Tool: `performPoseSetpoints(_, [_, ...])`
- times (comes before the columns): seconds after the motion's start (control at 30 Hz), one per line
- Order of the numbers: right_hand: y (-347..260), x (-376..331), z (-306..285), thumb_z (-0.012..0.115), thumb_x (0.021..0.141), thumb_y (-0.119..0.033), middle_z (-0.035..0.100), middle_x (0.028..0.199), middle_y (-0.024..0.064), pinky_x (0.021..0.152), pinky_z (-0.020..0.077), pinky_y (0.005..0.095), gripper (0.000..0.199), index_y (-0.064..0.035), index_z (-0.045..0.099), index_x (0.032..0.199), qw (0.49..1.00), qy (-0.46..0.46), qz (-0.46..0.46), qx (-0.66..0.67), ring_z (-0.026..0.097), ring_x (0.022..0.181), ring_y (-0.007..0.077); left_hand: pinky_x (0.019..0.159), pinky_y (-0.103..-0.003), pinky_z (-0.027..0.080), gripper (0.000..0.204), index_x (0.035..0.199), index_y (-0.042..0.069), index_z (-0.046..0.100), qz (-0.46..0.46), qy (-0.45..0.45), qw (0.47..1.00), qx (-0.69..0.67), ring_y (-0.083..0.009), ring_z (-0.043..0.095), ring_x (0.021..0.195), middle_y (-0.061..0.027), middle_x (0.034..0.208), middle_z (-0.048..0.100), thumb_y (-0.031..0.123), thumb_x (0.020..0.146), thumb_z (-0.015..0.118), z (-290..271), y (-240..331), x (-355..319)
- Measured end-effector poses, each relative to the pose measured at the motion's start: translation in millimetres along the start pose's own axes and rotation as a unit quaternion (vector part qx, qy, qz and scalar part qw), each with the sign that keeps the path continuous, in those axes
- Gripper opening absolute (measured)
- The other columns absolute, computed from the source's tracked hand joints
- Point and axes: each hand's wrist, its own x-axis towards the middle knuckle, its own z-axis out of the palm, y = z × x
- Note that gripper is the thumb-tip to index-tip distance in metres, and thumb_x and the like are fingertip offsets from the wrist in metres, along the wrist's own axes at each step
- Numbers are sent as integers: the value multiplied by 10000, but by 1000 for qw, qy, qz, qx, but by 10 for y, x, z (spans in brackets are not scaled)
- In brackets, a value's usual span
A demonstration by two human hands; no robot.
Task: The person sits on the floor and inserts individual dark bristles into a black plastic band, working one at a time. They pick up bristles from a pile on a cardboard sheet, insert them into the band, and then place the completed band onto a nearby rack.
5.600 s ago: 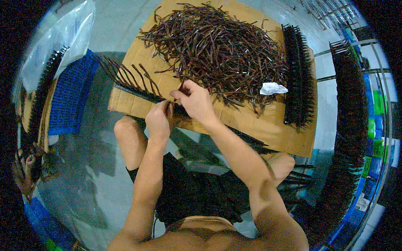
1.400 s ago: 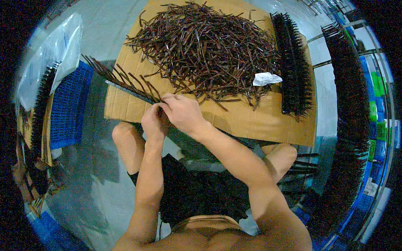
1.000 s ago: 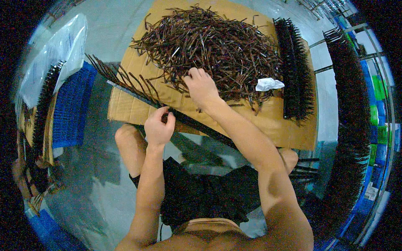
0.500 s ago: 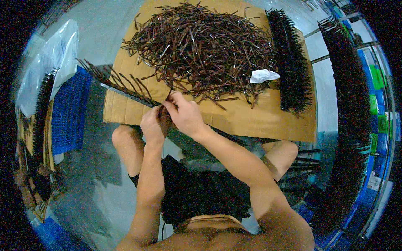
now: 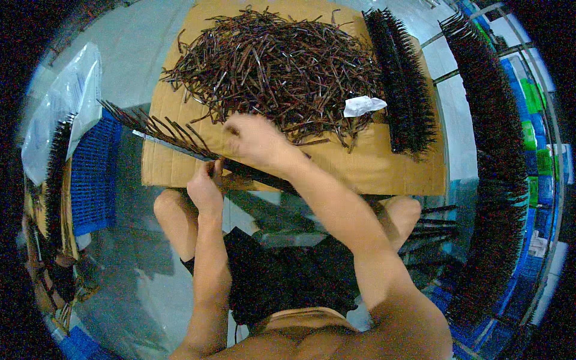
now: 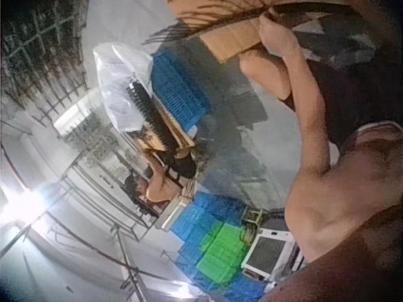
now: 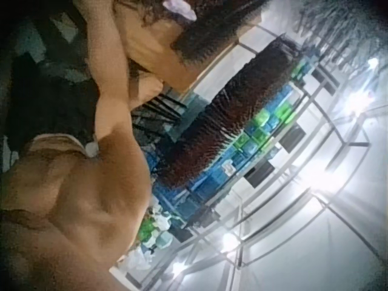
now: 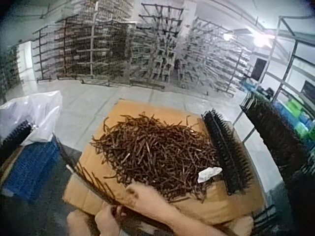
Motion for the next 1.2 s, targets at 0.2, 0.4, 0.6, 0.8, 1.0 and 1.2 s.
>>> performPoseSetpoints(0.2, [388,194,-107,623,843,-143,562,909,169,682,530,436,188,-51,514,966,937,150,64,-310,623,827,354,606,-353,511,127,848,45,697,25,-4,993,-119,-280,646,643,-128,714,666,155,793,668,-21,98,12])
performPoseSetpoints(0.4, [469,166,-89,632,845,-140,538,960,161,678,531,421,183,-44,531,964,928,188,107,-303,621,809,352,632,-389,498,136,852,56,678,42,-25,996,-75,-302,634,686,-117,773,670,160,774,721,41,50,0])
performPoseSetpoints(0.6, [326,143,-239,575,857,-131,541,912,140,643,545,445,82,-53,563,878,928,182,59,-319,636,779,332,640,-394,487,107,847,52,673,73,6,993,-89,-310,621,691,-116,759,661,143,801,707,78,88,-4])
performPoseSetpoints(0.8, [-177,-306,219,623,897,-195,668,799,197,641,510,390,220,-8,573,1002,962,152,149,169,662,720,358,618,-412,471,84,821,51,659,74,-13,995,-71,-324,604,668,-124,732,646,132,819,684,68,91,16])
performPoseSetpoints(1.0, [-223,-420,370,623,909,-101,681,790,124,640,517,279,154,38,567,944,976,149,105,117,669,725,152,616,-424,470,67,845,55,658,84,-6,994,-64,-339,602,668,-141,727,640,113,813,663,93,47,-7])
performPoseSetpoints(1.2, [-152,-451,396,647,882,-121,675,801,147,630,514,310,159,17,589,933,970,161,97,152,673,702,215,619,-429,472,82,878,69,660,79,-10,995,-64,-339,602,671,-140,720,635,121,815,656,110,75,-6])
